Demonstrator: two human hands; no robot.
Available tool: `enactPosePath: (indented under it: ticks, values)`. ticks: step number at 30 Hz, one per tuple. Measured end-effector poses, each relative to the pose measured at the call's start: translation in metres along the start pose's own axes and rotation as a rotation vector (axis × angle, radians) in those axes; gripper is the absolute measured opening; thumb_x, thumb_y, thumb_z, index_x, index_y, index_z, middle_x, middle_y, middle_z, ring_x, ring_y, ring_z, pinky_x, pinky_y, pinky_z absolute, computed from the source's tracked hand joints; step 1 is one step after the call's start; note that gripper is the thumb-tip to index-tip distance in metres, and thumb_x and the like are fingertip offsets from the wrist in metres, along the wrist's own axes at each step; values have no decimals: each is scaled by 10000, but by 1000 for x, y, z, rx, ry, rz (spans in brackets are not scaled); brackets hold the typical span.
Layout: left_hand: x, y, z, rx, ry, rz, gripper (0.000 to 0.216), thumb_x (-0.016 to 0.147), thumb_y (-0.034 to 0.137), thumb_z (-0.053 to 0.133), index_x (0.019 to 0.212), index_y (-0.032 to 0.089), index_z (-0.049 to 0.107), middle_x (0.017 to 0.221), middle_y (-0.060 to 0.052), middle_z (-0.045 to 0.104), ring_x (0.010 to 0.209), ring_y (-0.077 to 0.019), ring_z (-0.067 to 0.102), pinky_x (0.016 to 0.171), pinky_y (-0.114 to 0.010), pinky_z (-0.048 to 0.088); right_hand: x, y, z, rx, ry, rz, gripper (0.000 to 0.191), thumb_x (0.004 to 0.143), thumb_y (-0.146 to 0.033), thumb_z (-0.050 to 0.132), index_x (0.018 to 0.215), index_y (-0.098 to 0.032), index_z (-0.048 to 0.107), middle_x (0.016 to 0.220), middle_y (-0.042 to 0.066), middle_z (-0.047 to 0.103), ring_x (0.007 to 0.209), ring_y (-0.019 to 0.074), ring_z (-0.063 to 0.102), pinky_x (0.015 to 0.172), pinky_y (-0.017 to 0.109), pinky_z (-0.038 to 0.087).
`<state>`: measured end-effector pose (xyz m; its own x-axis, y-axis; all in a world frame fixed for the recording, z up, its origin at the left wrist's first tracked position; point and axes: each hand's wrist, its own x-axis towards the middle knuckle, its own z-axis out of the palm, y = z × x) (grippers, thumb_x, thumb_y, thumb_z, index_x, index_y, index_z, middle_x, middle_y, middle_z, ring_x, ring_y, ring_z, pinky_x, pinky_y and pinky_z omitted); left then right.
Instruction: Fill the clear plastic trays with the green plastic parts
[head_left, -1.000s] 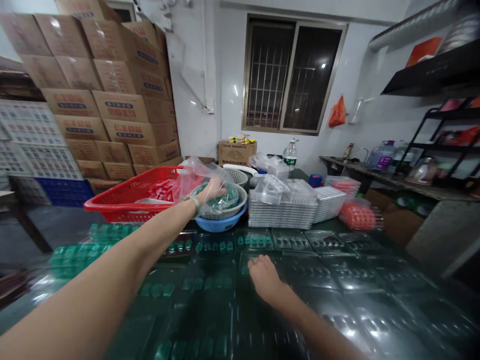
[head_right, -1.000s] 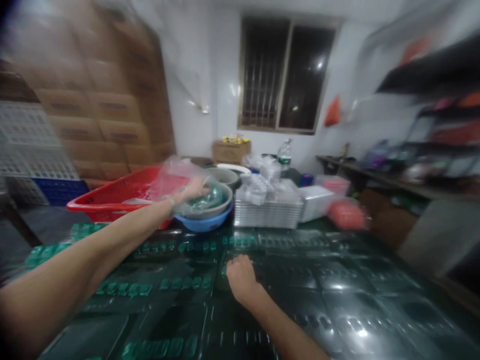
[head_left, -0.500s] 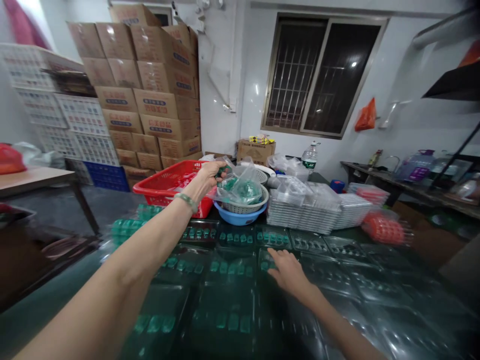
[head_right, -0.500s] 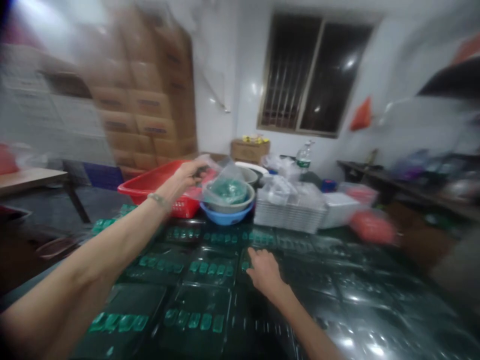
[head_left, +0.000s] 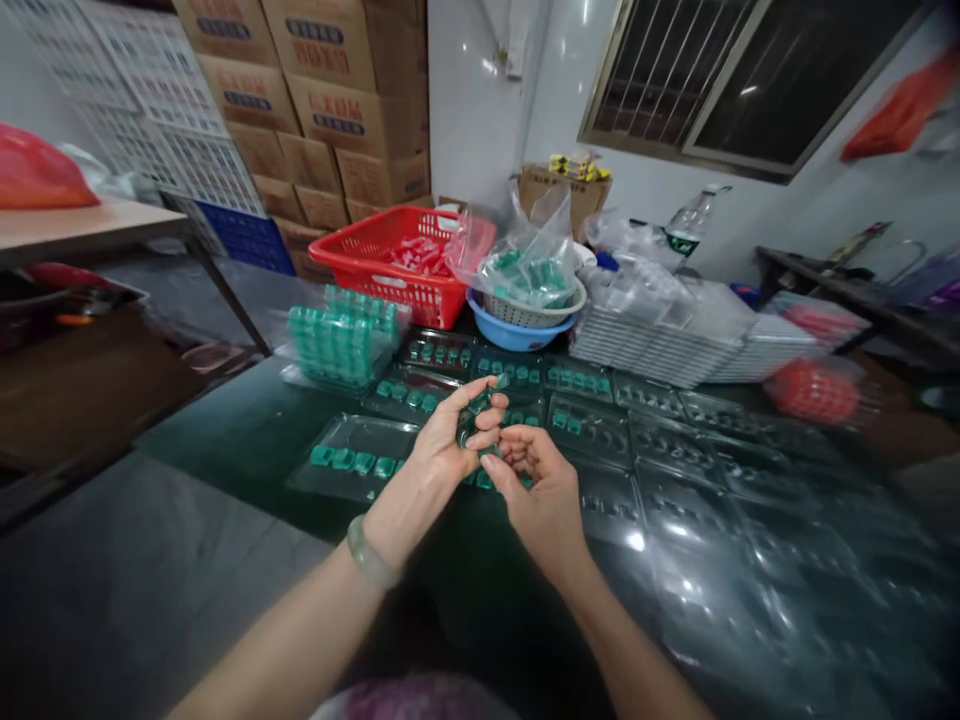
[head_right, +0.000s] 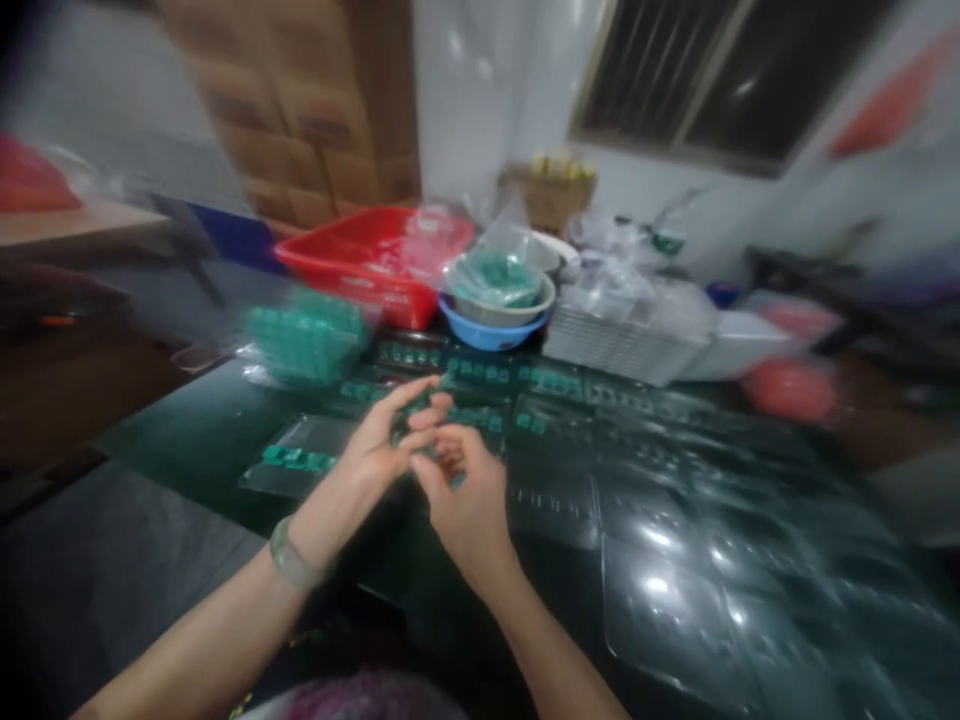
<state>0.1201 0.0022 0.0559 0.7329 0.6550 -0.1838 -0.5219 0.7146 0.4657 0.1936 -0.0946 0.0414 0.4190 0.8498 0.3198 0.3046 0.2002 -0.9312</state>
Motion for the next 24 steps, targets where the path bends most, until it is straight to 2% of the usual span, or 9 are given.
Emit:
enactPosePath:
  ticks: [3, 6, 10, 12, 17, 21, 24]
  values:
    - [-1, -12, -9, -15, 8, 28, 150, 696, 172, 573, 833, 135, 526, 704, -19, 496, 446, -29, 407, 316, -137, 275, -14, 13, 0, -86, 18, 20, 84, 734, -218, 536, 810, -182, 549, 724, 0, 584, 657, 114, 538, 623, 246, 448]
    - [-1, -18, -15, -30, -16, 35, 133, 705, 182, 563, 825, 140, 523, 714, -16, 489, 451, -26, 400, 316, -136, 267, -24, 24, -3, -179, 11, -19, 143, 741, -209, 532, 881, -190, 550, 768, 9, 579, 667, 120, 532, 626, 253, 449]
    - [0, -24, -20, -61, -11, 33, 129, 709, 192, 557, 826, 149, 524, 699, -7, 478, 457, -29, 407, 321, -136, 270, -30, 31, -2, -333, 46, -143, 175, 755, -196, 513, 922, -190, 564, 885, 51, 568, 818, 161, 525, 697, 283, 445]
    - [0, -28, -22, -65, 2, 43, 129, 707, 195, 561, 822, 150, 525, 695, -6, 477, 459, -29, 409, 323, -136, 272, -32, 32, -2, -387, 60, -159, 193, 767, -194, 494, 947, -191, 563, 929, 63, 560, 878, 176, 512, 735, 300, 437]
    - [2, -36, -24, -26, 44, 103, 167, 702, 221, 570, 854, 167, 528, 748, -16, 501, 483, -38, 435, 338, -140, 289, -32, 33, -4, -401, 45, -103, 242, 773, -208, 486, 1010, -201, 534, 851, 41, 582, 744, 148, 534, 679, 281, 448]
    - [4, -40, -23, -45, 34, 94, 154, 708, 216, 564, 848, 168, 524, 741, -16, 499, 502, -46, 448, 348, -142, 295, -32, 39, -10, -439, 31, -125, 229, 773, -214, 479, 989, -201, 553, 861, 53, 601, 753, 163, 546, 712, 308, 431]
    - [8, -40, -23, -83, 19, 64, 130, 710, 208, 559, 826, 165, 518, 726, -14, 497, 502, -49, 451, 348, -144, 299, -33, 43, -18, -268, -7, 36, 180, 761, -250, 505, 926, -201, 558, 797, 44, 609, 696, 156, 556, 662, 303, 441]
